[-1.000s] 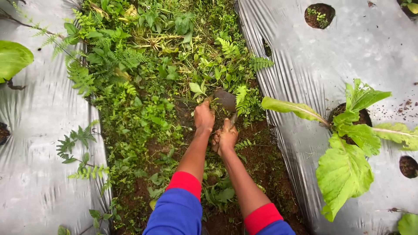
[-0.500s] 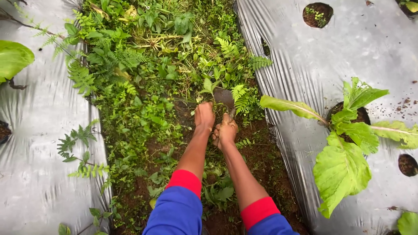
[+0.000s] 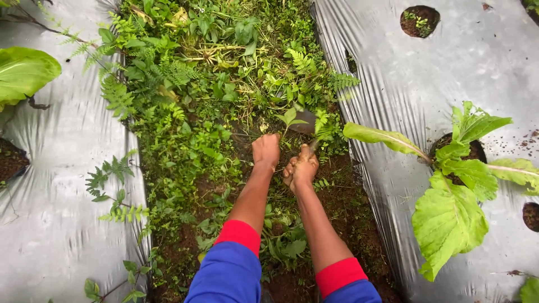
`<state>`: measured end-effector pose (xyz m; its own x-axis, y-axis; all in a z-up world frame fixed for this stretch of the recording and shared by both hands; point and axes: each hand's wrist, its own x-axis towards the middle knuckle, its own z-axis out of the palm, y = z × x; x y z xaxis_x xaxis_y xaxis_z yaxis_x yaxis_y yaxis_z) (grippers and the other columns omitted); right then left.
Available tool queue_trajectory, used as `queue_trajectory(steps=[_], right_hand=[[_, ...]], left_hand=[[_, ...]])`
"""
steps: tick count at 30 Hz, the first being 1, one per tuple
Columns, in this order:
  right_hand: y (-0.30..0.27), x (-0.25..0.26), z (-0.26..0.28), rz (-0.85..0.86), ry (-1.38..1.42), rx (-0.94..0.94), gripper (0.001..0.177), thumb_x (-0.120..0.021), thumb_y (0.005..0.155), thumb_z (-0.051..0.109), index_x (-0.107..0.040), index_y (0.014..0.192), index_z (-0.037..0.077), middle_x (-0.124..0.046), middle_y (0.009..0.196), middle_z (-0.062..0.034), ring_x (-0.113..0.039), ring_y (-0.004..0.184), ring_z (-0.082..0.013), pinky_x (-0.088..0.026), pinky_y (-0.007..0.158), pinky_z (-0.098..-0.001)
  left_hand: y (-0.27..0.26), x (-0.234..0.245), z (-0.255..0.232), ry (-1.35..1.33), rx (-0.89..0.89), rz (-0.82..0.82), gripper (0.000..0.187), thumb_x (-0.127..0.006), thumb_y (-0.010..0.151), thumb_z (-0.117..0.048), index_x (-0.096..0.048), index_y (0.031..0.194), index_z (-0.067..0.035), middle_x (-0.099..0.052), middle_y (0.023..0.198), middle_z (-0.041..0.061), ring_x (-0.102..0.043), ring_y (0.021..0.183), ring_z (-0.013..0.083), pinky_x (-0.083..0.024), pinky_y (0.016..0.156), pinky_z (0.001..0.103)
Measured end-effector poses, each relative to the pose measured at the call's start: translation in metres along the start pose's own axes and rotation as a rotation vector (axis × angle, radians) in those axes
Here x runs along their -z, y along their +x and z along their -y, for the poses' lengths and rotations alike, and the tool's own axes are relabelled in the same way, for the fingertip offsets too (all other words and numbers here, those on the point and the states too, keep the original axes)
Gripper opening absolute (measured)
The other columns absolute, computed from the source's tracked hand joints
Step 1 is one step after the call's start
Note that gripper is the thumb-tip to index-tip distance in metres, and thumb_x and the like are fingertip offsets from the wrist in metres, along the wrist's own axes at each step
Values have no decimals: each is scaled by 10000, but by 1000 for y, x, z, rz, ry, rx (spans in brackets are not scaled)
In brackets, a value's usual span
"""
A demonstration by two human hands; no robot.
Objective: The person removes weeds from a garden bed by hand and with a small hand hoe. They pull weeds from the soil between rows of cabbage plants growing through plastic mulch, occasionally using the hoe to loosen the soil and uproot weeds before discarding them.
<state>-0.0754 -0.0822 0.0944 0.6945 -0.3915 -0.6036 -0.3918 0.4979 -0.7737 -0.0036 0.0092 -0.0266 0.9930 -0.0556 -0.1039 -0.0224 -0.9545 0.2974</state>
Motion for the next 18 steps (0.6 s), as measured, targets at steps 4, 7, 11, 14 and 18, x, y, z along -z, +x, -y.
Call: queue_trajectory(steps=[4, 7, 11, 14, 18], right_hand=[[0, -4, -16, 20, 61, -72, 327, -630, 983, 408, -448, 945, 140, -432, 523, 4, -379, 314, -128, -368, 278, -320], [-9, -7, 2, 75, -61, -56, 246, -578, 1034, 350, -454, 926, 167, -470, 516, 51, -418, 309, -93, -381, 268, -267], [-13, -13, -5, -18, 3, -80, 266, -572, 997, 355, -442, 920, 136, -444, 518, 8, -393, 308, -129, -361, 262, -318], [-3, -11, -1, -5, -9, -94, 267, -577, 987, 348, -447, 911, 127, -426, 517, -6, -374, 309, -137, -338, 266, -320], [-12, -5, -13, 6, -96, -109, 237, -569, 994, 327, -449, 898, 147, -437, 499, 10, -395, 301, -134, -360, 259, -331]], left_hand=[[7, -10, -5, -49, -10, 0, 224, -639, 913, 27, -803, 974, -113, -778, 952, 100, -785, 819, 361, -644, 732, 481], [2, -8, -6, -42, 23, 28, 169, -652, 966, -46, -790, 1032, -119, -777, 1015, 112, -783, 883, 332, -637, 810, 463], [-3, 3, -4, -106, -2, 19, 170, -628, 891, 31, -775, 908, -53, -765, 923, 123, -776, 810, 390, -637, 730, 514], [-2, 8, -8, -149, 16, 21, 159, -630, 894, 29, -774, 921, -30, -768, 926, 148, -773, 833, 412, -638, 756, 525], [-3, 4, -7, -174, 24, 21, 171, -615, 885, 37, -772, 909, -25, -766, 904, 154, -770, 827, 423, -639, 749, 526]])
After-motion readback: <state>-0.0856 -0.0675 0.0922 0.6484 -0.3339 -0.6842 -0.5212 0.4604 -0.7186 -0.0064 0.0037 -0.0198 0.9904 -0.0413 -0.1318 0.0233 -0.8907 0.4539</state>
